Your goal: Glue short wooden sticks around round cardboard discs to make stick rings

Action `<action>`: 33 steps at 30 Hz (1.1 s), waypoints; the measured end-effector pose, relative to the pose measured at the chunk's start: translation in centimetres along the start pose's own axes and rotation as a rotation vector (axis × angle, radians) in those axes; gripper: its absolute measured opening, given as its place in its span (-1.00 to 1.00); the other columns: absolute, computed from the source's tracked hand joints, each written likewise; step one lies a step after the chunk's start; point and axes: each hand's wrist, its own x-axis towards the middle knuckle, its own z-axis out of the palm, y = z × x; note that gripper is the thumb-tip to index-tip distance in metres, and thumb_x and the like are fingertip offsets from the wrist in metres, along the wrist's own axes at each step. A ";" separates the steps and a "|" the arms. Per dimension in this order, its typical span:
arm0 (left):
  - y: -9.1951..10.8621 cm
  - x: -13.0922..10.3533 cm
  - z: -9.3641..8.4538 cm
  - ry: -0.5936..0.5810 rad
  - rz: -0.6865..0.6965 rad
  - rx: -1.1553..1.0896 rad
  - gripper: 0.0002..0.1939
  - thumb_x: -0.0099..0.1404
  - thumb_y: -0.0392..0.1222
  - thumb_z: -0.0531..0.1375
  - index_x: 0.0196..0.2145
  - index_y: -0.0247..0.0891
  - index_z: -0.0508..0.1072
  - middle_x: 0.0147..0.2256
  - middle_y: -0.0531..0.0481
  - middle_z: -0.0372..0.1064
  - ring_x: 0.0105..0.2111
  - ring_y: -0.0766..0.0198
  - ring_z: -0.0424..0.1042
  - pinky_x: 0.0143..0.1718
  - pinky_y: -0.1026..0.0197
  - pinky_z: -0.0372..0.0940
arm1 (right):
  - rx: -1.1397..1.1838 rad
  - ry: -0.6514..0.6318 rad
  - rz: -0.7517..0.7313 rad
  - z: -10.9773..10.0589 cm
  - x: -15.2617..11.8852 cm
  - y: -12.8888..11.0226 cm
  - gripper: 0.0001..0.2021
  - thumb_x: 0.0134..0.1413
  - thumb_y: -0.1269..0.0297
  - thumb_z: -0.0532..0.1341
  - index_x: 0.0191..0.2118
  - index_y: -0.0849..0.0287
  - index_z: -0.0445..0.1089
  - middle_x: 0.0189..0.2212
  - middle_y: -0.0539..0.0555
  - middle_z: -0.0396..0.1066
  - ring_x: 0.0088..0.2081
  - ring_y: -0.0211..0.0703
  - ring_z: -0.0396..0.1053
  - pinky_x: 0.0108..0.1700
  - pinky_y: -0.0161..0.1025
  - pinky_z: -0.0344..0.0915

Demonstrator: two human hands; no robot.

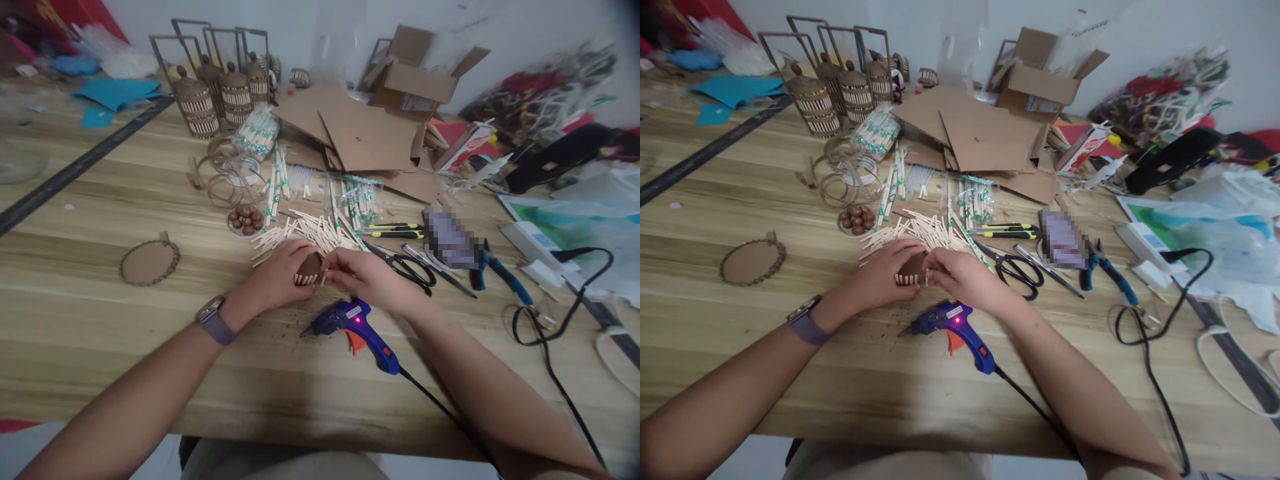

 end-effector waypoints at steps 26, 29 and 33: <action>-0.1 0.1 0.1 0.001 -0.019 -0.022 -0.34 0.02 -0.27 0.32 0.12 -0.22 0.34 0.16 -0.23 0.33 0.18 -0.11 0.32 0.26 -0.21 0.21 | -0.218 0.066 -0.003 1.8 0.1 0.1 -0.91 0.16 0.46 0.20 -0.25 0.13 0.36 -0.33 0.06 0.52 -0.33 -0.15 0.45 -0.30 -0.32 0.25; -0.2 0.1 0.1 0.002 -0.012 -0.027 -0.34 0.03 -0.26 0.32 0.12 -0.25 0.35 0.15 -0.26 0.33 0.18 -0.12 0.33 0.26 -0.23 0.21 | -0.223 0.068 -0.018 1.9 0.1 0.1 -0.90 0.15 0.47 0.20 -0.24 0.13 0.35 -0.32 0.06 0.52 -0.32 -0.15 0.44 -0.29 -0.32 0.24; -0.2 0.2 0.2 0.003 -0.010 -0.028 -0.32 0.02 -0.26 0.33 0.13 -0.22 0.34 0.16 -0.24 0.33 0.19 -0.11 0.33 0.26 -0.23 0.21 | -0.206 0.071 -0.020 2.1 0.0 0.2 -0.91 0.17 0.46 0.19 -0.24 0.12 0.34 -0.31 0.06 0.52 -0.32 -0.15 0.45 -0.28 -0.32 0.25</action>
